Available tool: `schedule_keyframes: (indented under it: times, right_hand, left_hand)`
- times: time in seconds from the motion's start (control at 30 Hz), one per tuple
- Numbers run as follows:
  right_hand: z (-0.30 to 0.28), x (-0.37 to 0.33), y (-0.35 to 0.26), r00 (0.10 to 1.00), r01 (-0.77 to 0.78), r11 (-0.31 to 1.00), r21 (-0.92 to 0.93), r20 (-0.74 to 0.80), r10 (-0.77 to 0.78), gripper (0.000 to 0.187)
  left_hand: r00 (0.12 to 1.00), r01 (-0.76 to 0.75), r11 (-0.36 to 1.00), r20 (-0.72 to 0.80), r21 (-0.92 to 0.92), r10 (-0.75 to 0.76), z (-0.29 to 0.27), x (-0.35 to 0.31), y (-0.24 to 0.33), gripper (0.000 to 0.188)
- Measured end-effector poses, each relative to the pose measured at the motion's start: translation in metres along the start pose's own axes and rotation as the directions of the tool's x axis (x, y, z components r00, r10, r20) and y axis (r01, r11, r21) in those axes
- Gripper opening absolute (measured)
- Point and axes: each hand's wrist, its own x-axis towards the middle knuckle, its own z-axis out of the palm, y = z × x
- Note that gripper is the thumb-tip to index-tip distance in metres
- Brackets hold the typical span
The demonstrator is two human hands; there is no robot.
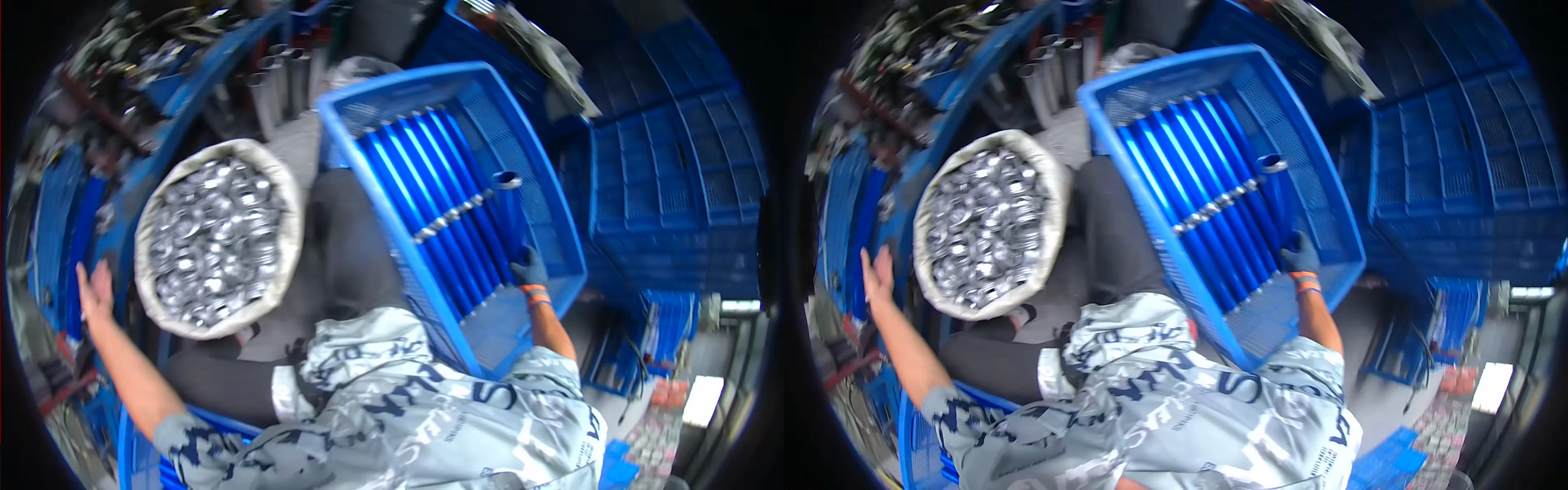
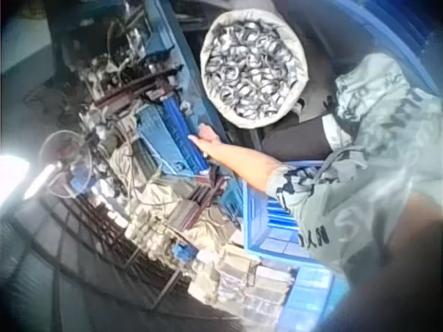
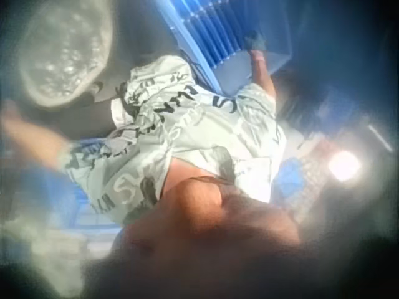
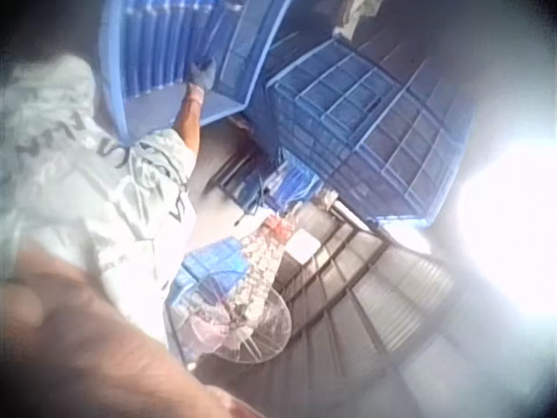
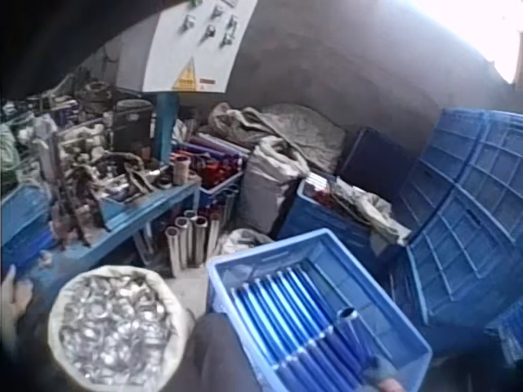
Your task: The recorder is assembling metal rings onto blue pipes and placing them into a blue plastic crate.
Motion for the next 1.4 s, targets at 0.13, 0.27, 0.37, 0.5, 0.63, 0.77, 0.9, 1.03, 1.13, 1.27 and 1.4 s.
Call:
schedule_keyframes:
  times: [0.13,0.27,0.37,0.5,0.63,0.77,0.9,1.03,1.13,1.27,1.4]
  right_hand:
    - [0.081,-0.019,0.088,0.995,-0.044,0.992,-0.116,0.089,0.054,0.085]
    - [0.13,-0.002,0.15,0.966,-0.141,0.894,-0.424,0.136,0.218,0.076]
    - [0.172,0.013,0.153,0.907,-0.143,0.864,-0.483,0.285,0.31,0.067]
    - [0.187,0.048,0.206,0.885,-0.44,0.814,-0.379,-0.026,0.465,0.059]
    - [0.221,0.068,0.159,0.919,-0.36,0.92,-0.153,-0.225,0.323,0.058]
    - [0.186,0.156,0.019,0.843,0.345,0.93,0.127,-0.478,-0.248,0.049]
    - [0.142,0.115,-0.267,0.717,0.694,0.563,0.449,-0.498,-0.487,0.038]
    - [0.103,-0.006,-0.481,0.375,0.765,0.11,0.634,-0.3,-0.877,0.037]
    - [0.114,-0.112,-0.587,0.055,0.6,0.115,0.792,0.103,-0.993,0.04]
    - [0.191,-0.203,-0.69,-0.218,0.815,-0.094,0.572,0.152,-0.964,0.075]
    - [0.24,-0.253,-0.727,-0.287,0.881,-0.286,0.378,-0.055,-0.956,0.083]
  left_hand:
    - [0.828,-0.316,0.843,-0.308,0.436,0.469,-0.008,-0.114,0.044,0.062]
    - [0.585,-0.373,0.624,-0.348,0.686,0.732,-0.012,-0.175,0.031,0.058]
    - [0.481,-0.255,0.506,-0.346,0.824,0.806,-0.012,-0.276,0.024,0.055]
    - [0.399,-0.159,0.418,-0.329,0.894,0.856,-0.032,-0.324,-0.019,0.051]
    - [0.455,0.315,0.2,-0.333,0.928,0.826,-0.062,-0.418,-0.078,0.036]
    - [0.647,0.635,-0.139,-0.425,0.76,0.633,-0.134,-0.485,-0.242,0.044]
    - [0.344,0.924,0.122,-0.927,0.363,0.151,-0.158,-0.597,-0.423,0.045]
    - [0.946,0.325,-0.05,-0.324,0.944,0.027,-0.141,-0.595,-0.515,0.049]
    - [0.035,0.705,0.444,-0.653,0.553,0.756,-0.117,-0.565,-0.604,0.074]
    - [-0.116,0.863,0.449,-0.774,0.231,0.622,-0.154,-0.596,-0.572,0.086]
    - [0.009,0.649,0.662,-0.873,0.376,0.487,-0.157,-0.621,-0.586,0.077]
